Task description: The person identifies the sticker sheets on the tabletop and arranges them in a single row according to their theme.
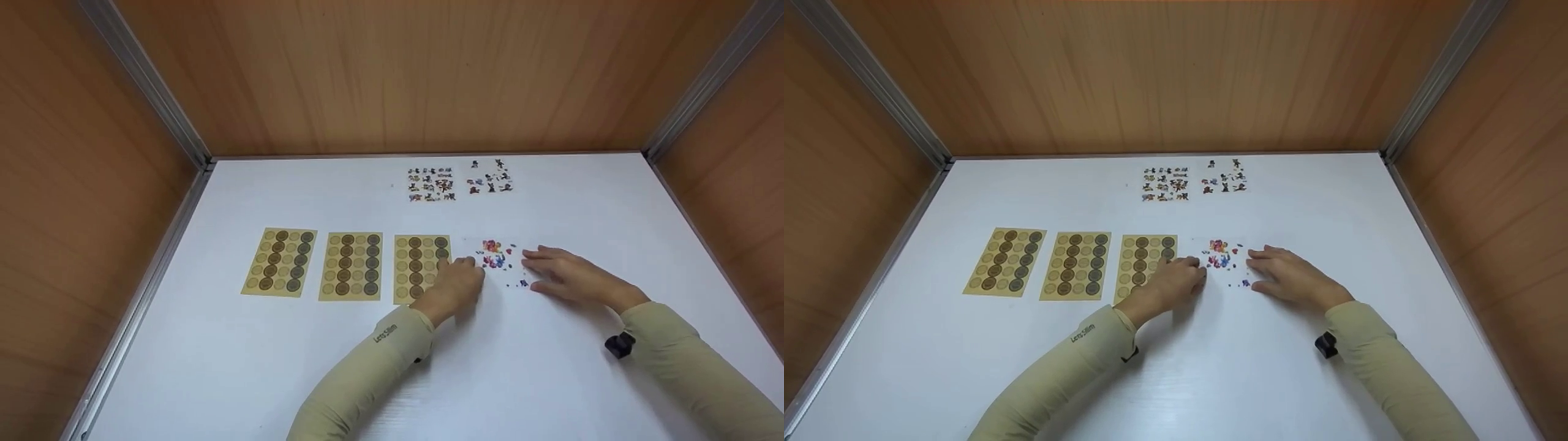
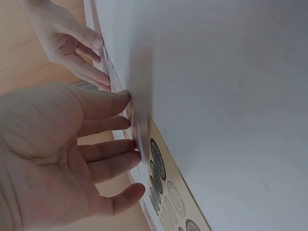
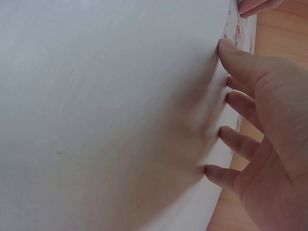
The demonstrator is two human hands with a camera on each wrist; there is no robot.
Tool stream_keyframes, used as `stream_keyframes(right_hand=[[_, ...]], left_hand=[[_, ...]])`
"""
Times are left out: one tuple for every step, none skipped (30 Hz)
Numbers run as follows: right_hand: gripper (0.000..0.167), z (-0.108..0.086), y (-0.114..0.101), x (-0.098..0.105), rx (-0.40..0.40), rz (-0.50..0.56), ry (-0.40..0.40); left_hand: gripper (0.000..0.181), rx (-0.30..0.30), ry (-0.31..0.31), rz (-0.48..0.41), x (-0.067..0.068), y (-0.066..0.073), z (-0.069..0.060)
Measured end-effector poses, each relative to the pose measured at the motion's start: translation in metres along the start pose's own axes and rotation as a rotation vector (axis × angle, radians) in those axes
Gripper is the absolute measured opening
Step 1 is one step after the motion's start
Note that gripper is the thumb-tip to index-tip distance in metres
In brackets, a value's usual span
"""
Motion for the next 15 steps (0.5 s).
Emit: stream_keyframes(right_hand=[[0.058, 0.000, 0.000, 0.000, -0.007, 0.008, 0.001], [0.059, 0.000, 0.000, 0.001, -0.013, 0.015, 0.004], [0.060, 0.001, 0.001, 0.001, -0.018, 0.016, 0.007], [0.061, 0.001, 0.001, 0.002, -0.018, 0.017, 0.010], [0.062, 0.001, 0.001, 0.002, -0.021, 0.019, 0.013], [0.063, 0.001, 0.001, 0.002, -0.026, 0.022, 0.013], [0.063, 0.002, 0.001, 0.002, -0.023, 0.020, 0.011], [0.063, 0.001, 0.001, 0.002, -0.023, 0.017, 0.005], [0.063, 0.002, 0.002, 0.003, -0.023, 0.015, -0.003], [0.062, 0.002, 0.002, 0.004, -0.025, 0.015, -0.009], [0.062, 0.002, 0.003, 0.006, -0.036, 0.016, -0.012], [0.062, 0.003, 0.004, 0.009, -0.047, 0.015, -0.011], [0.061, 0.004, 0.004, 0.013, -0.055, 0.014, -0.003], [0.060, 0.006, 0.005, 0.018, -0.067, 0.014, 0.011], [0.060, 0.008, 0.006, 0.023, -0.072, 0.014, 0.032]], left_hand=[[0.020, 0.000, 0.003, -0.002, 0.000, 0.000, 0.000], [0.020, -0.002, 0.007, 0.002, 0.000, 0.000, 0.000], [0.020, -0.003, 0.014, 0.008, 0.000, 0.000, 0.001], [0.021, -0.004, 0.020, 0.019, 0.000, 0.000, 0.001], [0.021, -0.005, 0.023, 0.033, 0.000, 0.000, 0.001], [0.022, -0.006, 0.027, 0.044, 0.000, 0.000, 0.002], [0.022, -0.009, 0.031, 0.054, 0.000, 0.000, 0.002], [0.023, -0.013, 0.034, 0.061, 0.000, 0.000, 0.002], [0.023, -0.018, 0.040, 0.055, 0.001, 0.000, 0.002], [0.023, -0.023, 0.043, 0.036, 0.001, -0.002, 0.003], [0.023, -0.027, 0.050, 0.013, 0.003, -0.004, 0.003], [0.023, -0.030, 0.057, -0.017, 0.005, -0.006, 0.004], [0.024, -0.032, 0.067, -0.046, 0.007, -0.010, 0.005], [0.026, -0.030, 0.075, -0.080, 0.010, -0.016, 0.007], [0.028, -0.025, 0.082, -0.111, 0.013, -0.022, 0.008]])
Point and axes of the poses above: each hand's wrist, its own z-axis towards the middle knuckle, its own x-axis out of the back of the hand, y = z × x, the point moved 7 cm from there along z, towards the middle knuckle, and after that the axes turned 10 degrees about z, right-handed, at the moved point
